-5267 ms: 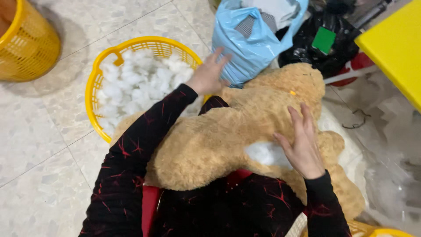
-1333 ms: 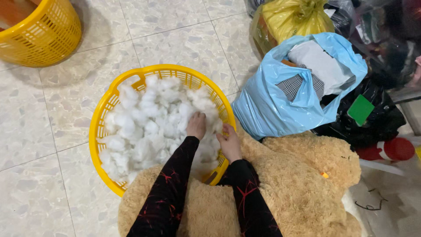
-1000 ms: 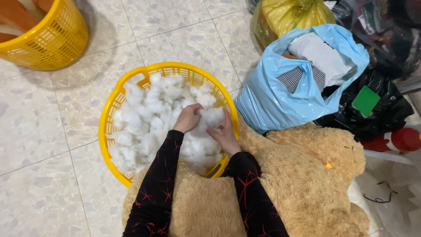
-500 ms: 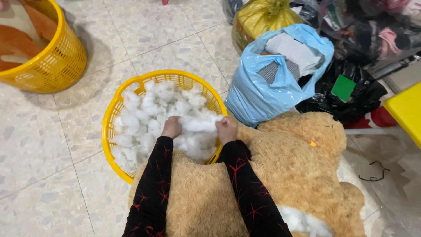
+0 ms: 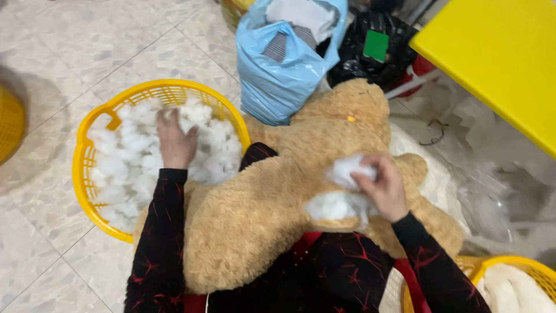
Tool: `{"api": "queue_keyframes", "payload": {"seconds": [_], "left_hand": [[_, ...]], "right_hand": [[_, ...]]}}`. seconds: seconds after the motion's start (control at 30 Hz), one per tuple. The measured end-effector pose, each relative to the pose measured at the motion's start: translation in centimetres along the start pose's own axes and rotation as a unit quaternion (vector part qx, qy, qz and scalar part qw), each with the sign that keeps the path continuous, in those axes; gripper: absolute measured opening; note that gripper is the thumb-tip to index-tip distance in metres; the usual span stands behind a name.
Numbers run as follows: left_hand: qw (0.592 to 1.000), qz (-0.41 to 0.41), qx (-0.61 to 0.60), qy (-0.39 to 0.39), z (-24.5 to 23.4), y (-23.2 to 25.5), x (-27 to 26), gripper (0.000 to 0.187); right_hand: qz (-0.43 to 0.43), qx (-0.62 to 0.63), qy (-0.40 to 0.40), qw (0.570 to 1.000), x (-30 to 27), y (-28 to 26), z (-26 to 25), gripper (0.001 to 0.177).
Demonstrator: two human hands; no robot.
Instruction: The person repeatedly takes handfuls of white stuffing from a yellow basket and inserts them into an opening in the back of a large teddy bear. They push and distribute the stuffing inside the bear's body throughout the clip.
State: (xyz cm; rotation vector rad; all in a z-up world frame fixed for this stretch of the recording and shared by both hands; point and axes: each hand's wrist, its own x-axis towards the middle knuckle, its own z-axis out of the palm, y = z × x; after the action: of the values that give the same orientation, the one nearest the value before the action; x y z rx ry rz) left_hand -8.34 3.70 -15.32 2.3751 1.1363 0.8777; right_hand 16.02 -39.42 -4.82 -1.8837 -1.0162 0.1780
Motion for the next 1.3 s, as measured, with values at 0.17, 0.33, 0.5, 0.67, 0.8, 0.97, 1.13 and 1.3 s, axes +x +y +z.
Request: {"api": "queue_keyframes", "payload": {"seconds": [0.17,0.33,0.5,0.67,0.8,0.97,1.13,1.3], "left_hand": [[0.906,0.32,-0.255,-0.11,-0.5,18.6,-6.9,0.023],[0.826,0.477,-0.168,-0.247,-0.1,27.1,-17.1,0.054],[0.824,0.541,0.021,-0.169,2.4,27.5,-18.7,0.051],[0.807,0.431,0.061,-0.399,1.6,27.9,-14.7,0.046],[0.847,0.338,0.005,-0.411,1.8,30.0,-11.4,0.09],[0.776,0.369,0.155,-0.488,4.7,32.5,-11.1,0.135],[0.869,0.418,0.163,-0.208,8.0,32.5,-11.9,0.116],[0.838,0.328,-0.025,-0.435,6.3,30.8,-12.6,0.105]], "right_hand": [[-0.207,-0.355,-0.148,0.9,-8.5,0.0,-0.4,0.029],[-0.158,-0.466,-0.252,0.833,-9.5,-0.4,1.6,0.076],[0.039,-0.603,-0.279,0.747,-8.1,-0.3,2.1,0.069],[0.022,-0.514,-0.2,0.834,-9.7,-0.6,0.8,0.06],[0.045,-0.406,-0.079,0.909,-8.2,1.3,-1.7,0.076],[0.005,-0.546,-0.058,0.835,-2.0,4.9,-0.5,0.115],[0.231,-0.472,-0.096,0.845,-0.4,5.7,0.4,0.086],[0.126,-0.392,-0.179,0.893,-2.2,2.0,-2.5,0.106]]}}
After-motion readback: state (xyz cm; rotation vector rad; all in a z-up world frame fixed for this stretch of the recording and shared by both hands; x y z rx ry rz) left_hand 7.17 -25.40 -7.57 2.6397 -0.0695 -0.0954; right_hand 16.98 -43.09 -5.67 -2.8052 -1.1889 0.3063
